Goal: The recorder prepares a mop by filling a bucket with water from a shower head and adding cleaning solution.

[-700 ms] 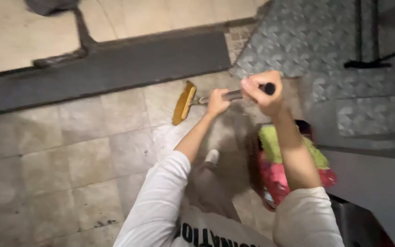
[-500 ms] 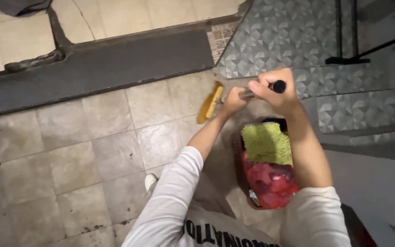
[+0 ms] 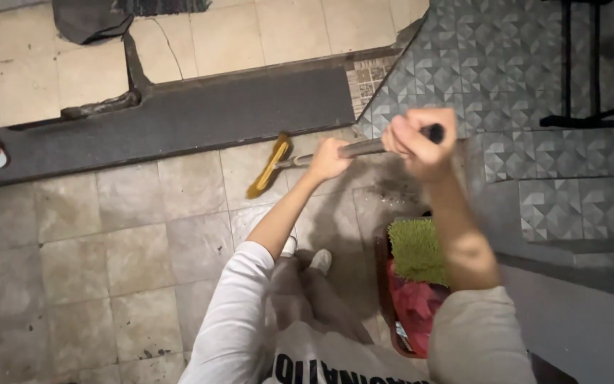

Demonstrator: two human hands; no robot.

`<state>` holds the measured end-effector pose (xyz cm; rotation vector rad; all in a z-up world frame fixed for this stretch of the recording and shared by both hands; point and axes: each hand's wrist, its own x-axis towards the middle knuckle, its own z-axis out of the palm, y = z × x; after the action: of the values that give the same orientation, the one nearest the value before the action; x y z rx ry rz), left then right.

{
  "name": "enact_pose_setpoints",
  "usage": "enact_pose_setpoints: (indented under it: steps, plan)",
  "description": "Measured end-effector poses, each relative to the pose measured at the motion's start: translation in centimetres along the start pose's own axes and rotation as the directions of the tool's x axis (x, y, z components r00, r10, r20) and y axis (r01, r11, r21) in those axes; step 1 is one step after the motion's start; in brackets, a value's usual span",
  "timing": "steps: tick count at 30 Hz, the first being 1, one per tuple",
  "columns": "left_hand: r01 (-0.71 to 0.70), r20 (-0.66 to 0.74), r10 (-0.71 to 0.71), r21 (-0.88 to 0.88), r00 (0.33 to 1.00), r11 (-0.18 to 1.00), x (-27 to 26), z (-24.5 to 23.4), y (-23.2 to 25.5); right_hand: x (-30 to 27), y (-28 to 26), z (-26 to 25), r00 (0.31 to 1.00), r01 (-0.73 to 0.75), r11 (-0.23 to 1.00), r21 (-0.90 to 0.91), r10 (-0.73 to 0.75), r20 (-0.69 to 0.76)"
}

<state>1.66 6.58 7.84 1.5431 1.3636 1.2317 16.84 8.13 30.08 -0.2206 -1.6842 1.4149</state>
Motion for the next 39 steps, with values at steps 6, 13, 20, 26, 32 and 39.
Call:
enact_pose_setpoints:
  steps: [6, 13, 20, 26, 32, 39]
  plan:
    - [-0.038, 0.096, 0.037, 0.011, 0.995, 0.999, 3.2, 4.7, -3.8, -1.5, -0.3, -0.4, 0.946, -0.125, 0.982, -0.144, 0.075, -0.315]
    - [-0.473, 0.124, 0.493, -0.16, 0.861, 0.866, 9.8, 15.6, -4.0, -3.0, -4.9, -3.0, 0.902, -0.148, 0.887, -0.436, -0.06, -0.428]
    - [-0.04, 0.538, 0.188, -0.276, 0.822, 0.96, 6.8, 13.5, 2.6, -4.1, -7.6, -1.4, 0.896, -0.172, 0.902, -0.397, -0.023, -0.443]
    - [-0.252, 0.48, 0.345, -0.25, 0.807, 0.935, 7.9, 8.7, 3.1, -3.7, -6.1, 0.0, 0.919, -0.041, 0.927, -0.373, -0.111, -0.377]
    - [-0.268, 0.517, 0.29, -0.119, 0.805, 0.956, 8.3, 10.2, -3.0, -4.4, -3.4, -0.1, 0.833, -0.222, 0.873, -0.434, -0.061, -0.549]
    - [0.103, 0.686, 0.16, -0.326, 0.71, 0.94, 6.3, 13.3, 5.9, -6.4, -7.4, -1.5, 0.826, -0.269, 0.844, -0.464, -0.046, -0.562]
